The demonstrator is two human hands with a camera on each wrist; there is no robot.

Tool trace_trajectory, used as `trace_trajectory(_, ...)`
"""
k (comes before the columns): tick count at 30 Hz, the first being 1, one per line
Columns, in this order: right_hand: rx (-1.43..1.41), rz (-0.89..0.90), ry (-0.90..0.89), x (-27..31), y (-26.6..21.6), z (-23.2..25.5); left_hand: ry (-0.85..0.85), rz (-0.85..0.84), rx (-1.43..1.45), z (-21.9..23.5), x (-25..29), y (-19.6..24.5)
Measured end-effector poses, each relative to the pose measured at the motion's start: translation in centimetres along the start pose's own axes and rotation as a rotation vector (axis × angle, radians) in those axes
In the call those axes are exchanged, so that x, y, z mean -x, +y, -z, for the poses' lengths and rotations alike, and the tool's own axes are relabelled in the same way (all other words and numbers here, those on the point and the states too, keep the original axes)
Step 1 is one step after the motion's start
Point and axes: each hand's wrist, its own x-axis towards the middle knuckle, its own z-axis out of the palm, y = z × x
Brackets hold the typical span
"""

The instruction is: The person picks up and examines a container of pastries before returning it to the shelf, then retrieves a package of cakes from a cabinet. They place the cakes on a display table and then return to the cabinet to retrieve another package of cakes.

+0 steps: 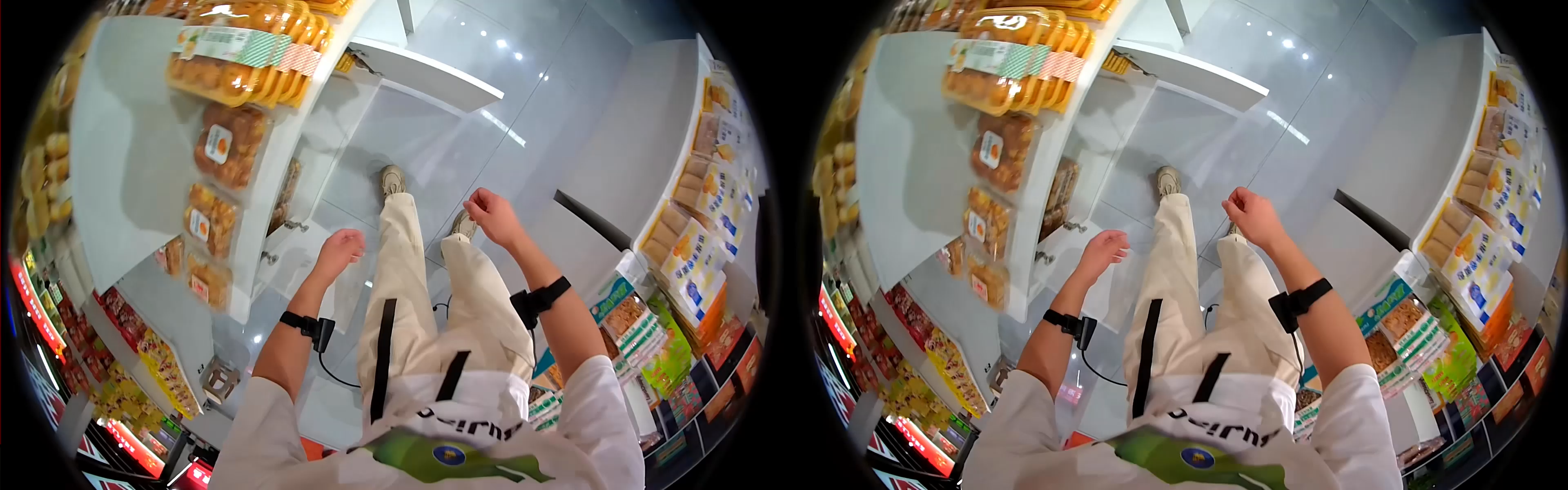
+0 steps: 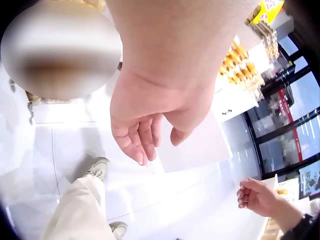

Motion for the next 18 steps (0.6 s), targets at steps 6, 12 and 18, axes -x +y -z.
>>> trace_trajectory(6, 0.028, 0.032, -0.003, -17.3, 5.7, -5.4, 0.169, -0.115, 0.108, 2.5, -24.4, 3.2)
trace_trajectory(12, 0.013, 0.233, -0.018, -33.3, 5.5, -10.6, 0.247, -0.379, 0.386, 6.3, -38.9, 9.9)
trace_trajectory(18, -0.039, 0.275, -0.029, -41.0, 0.9, -14.4, 0.418, -0.477, 0.635, 11.9, -47.6, 16.3)
